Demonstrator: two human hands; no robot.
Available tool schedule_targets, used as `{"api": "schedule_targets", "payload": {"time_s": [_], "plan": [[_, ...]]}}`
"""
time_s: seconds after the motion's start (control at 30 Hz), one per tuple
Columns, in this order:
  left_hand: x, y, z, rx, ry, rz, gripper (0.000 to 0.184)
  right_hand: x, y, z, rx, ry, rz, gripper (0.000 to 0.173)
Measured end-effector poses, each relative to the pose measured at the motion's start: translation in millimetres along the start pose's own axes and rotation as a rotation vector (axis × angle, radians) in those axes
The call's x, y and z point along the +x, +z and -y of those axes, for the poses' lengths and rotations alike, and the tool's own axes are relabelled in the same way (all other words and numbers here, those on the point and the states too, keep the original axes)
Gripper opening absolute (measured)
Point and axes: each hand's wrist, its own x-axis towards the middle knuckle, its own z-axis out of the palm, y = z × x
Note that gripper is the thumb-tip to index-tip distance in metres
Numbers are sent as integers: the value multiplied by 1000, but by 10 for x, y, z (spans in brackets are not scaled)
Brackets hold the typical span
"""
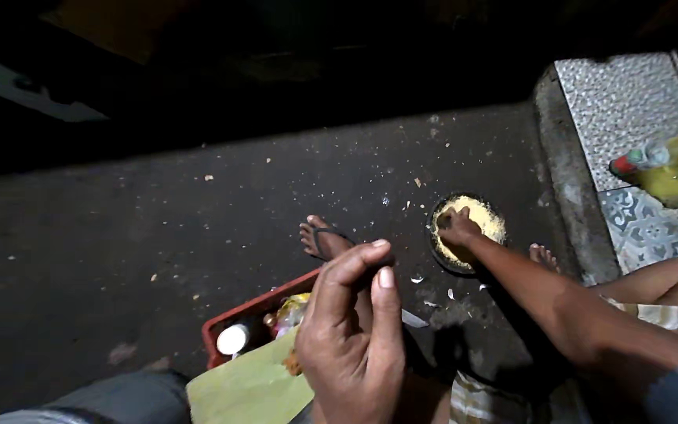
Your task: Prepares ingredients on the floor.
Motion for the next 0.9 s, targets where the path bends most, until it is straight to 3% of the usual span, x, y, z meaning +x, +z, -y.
{"api": "schedule_targets", "payload": {"time_s": [0.1, 0.17, 0.3, 0.37, 0.5, 0.6, 0.73, 0.8, 0.9], "plan": [[-12, -21, -2, 2, -15, -18, 18, -198, 257, -196, -296, -224, 75, 58], [10, -24, 1, 7, -19, -31, 17, -127, 282, -317, -327, -278, 39, 54], [24, 22, 10, 13, -6, -13, 19, -25, 213, -188, -164, -146, -53, 59], [23, 44, 22, 21, -4, -18, 19, -76, 141, -58, -35, -74, -16, 64], [-9, 25, 19, 15, -19, -7, 19, -325, 339, -221, -293, -261, 100, 59], [8, 0, 8, 4, -22, -25, 18, -171, 342, -297, -286, -268, 13, 52], [-5, 38, 16, 5, -19, -2, 19, 74, 237, -154, -143, -172, -151, 59], [26, 70, 15, 17, -7, 2, 19, 12, 195, -157, -130, -175, -109, 59], [20, 92, 2, 23, -22, 16, 18, -270, 334, -340, -275, -287, 106, 57]]}}
